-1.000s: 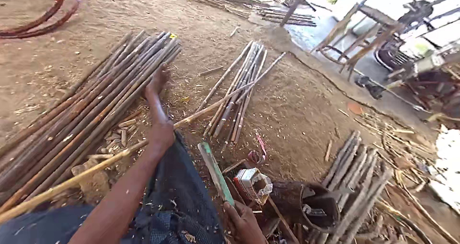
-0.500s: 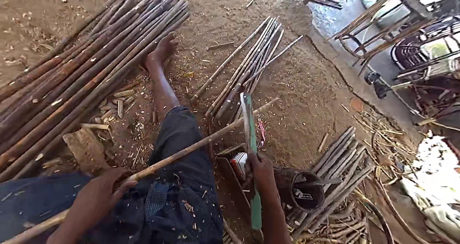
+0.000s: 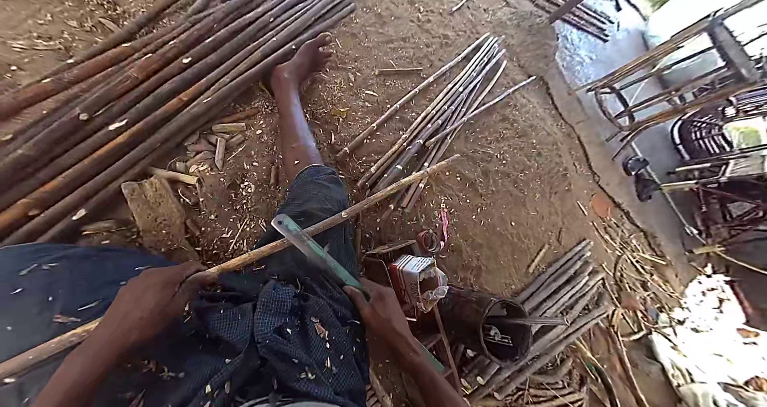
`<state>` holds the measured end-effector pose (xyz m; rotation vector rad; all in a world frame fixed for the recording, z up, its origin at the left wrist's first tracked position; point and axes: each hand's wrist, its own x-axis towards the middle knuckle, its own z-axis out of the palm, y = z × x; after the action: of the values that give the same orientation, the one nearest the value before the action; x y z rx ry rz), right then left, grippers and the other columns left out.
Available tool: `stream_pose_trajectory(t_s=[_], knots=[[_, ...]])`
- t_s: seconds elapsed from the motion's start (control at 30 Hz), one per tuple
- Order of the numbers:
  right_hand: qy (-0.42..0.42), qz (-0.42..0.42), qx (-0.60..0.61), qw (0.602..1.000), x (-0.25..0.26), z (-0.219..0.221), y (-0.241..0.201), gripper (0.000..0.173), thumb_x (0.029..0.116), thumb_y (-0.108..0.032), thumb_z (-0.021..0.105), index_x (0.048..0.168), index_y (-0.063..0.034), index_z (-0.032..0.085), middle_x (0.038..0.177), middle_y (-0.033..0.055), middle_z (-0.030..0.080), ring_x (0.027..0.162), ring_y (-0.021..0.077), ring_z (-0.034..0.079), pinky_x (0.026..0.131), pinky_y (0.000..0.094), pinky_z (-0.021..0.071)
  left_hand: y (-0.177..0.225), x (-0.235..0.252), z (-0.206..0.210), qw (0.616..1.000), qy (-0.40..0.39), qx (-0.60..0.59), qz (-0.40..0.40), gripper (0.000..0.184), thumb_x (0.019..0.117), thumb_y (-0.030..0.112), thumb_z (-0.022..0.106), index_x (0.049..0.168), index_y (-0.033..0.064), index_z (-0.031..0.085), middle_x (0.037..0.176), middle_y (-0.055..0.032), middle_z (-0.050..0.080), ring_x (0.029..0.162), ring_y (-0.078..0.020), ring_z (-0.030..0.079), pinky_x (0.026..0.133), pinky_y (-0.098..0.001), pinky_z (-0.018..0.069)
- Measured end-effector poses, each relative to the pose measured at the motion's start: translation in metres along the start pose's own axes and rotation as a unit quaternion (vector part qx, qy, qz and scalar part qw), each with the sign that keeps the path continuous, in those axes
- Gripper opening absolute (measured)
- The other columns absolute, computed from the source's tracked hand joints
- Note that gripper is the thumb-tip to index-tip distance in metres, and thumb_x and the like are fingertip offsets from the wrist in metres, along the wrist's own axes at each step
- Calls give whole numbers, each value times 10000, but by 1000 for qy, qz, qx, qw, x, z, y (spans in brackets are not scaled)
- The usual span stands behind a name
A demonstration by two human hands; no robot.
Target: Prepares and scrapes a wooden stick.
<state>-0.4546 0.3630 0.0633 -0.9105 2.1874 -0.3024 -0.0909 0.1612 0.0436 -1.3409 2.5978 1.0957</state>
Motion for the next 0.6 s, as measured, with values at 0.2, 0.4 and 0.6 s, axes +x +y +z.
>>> stream_pose_trajectory(t_s=[0.2,0.4,0.6], knots=[[63,39,107,991,19,-9,16,504,1076,-484,456,959,-34,651,675,84,589,593,225,597,592,448,531,-6,11,0,998,-65,-26,5,475,1081,480,332,898,192,662,656,41,576,607,-161,597,591,-466,500],[115,77,176,975,34,-23,21,517,1069,-529,463,949,-44,595,582,48,502,436,170,493,430,361,477,-6,15,0,996,-67,-56,-11,303,1052,425,517,931,194,672,643,35,583,587,-150,589,585,-447,496],[36,43,82,995,21,-20,9,483,1054,-500,513,988,-50,677,687,78,595,589,210,586,584,432,520,-5,19,-2,997,-59,-41,1,336,1071,397,476,965,164,692,652,18,608,606,-179,619,609,-485,515]])
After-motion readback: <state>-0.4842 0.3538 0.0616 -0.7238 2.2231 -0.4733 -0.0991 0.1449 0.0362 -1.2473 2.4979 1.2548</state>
